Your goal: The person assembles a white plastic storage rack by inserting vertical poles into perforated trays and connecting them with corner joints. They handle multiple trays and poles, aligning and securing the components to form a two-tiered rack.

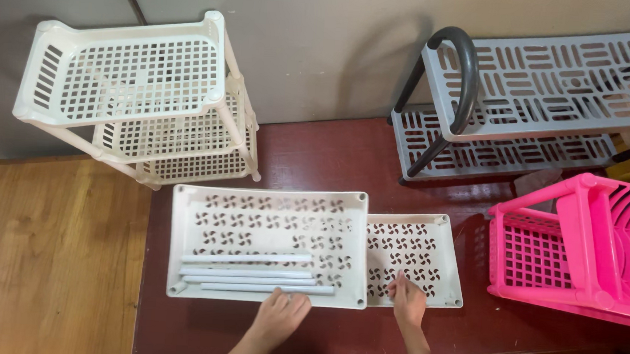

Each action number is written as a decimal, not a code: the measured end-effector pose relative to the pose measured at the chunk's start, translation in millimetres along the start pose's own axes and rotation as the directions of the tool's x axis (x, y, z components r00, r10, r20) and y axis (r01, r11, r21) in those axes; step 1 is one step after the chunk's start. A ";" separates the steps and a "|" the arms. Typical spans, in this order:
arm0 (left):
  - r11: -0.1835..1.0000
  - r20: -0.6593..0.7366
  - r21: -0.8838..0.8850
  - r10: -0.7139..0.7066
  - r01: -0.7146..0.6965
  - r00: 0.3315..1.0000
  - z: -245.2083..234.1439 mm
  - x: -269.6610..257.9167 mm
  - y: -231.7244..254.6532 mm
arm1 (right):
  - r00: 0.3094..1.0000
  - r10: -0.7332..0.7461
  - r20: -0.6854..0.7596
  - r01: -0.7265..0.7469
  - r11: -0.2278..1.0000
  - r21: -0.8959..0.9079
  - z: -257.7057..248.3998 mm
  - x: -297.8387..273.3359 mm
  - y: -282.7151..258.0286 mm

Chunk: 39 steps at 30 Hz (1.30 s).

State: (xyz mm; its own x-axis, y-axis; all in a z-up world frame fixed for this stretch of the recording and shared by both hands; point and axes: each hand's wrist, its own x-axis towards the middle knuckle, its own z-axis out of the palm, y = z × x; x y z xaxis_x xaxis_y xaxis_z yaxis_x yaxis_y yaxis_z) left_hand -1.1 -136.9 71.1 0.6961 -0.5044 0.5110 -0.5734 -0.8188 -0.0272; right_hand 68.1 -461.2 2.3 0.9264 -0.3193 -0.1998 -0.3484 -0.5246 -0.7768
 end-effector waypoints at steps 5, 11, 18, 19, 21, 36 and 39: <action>0.980 0.013 -0.186 0.072 -0.068 0.997 31.8 42.9 53.1 | 0.996 0.081 -0.025 -0.027 0.583 0.812 -31.4 34.0 26.4; 0.967 0.031 -0.204 0.162 -0.153 0.986 80.3 72.1 116.5 | 0.996 0.069 0.058 -0.089 0.674 0.733 -109.4 46.0 19.8; 0.949 0.210 -0.261 0.235 -0.177 0.949 112.1 98.4 164.0 | 0.985 -0.140 -0.100 0.143 0.990 0.016 -126.3 67.6 13.0; 0.953 0.204 -0.244 0.231 -0.179 0.951 114.3 102.4 168.1 | 0.974 -0.202 -0.099 0.202 0.979 -0.010 -125.9 73.8 19.1; 0.963 0.194 -0.203 0.218 -0.178 0.957 115.9 113.4 173.4 | 0.970 -0.209 -0.122 0.207 0.978 -0.035 -122.4 86.5 30.0; 0.436 0.105 0.061 -0.897 0.898 0.429 59.9 69.9 22.3 | 0.979 0.084 0.187 -0.076 0.996 -0.045 -107.2 138.3 58.4; -0.309 0.685 -0.086 -0.709 0.947 -0.169 55.7 38.8 8.6 | 0.967 0.125 0.223 -0.113 0.991 -0.064 -108.7 139.5 51.0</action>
State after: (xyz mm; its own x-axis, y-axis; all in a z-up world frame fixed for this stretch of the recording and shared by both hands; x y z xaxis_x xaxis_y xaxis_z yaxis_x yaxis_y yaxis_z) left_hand 45.0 -178.8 42.9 0.5846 0.4781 -0.6555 0.7994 -0.2010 0.5662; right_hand 164.0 -618.3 -0.2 0.8840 -0.1987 -0.4232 -0.4597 -0.5346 -0.7092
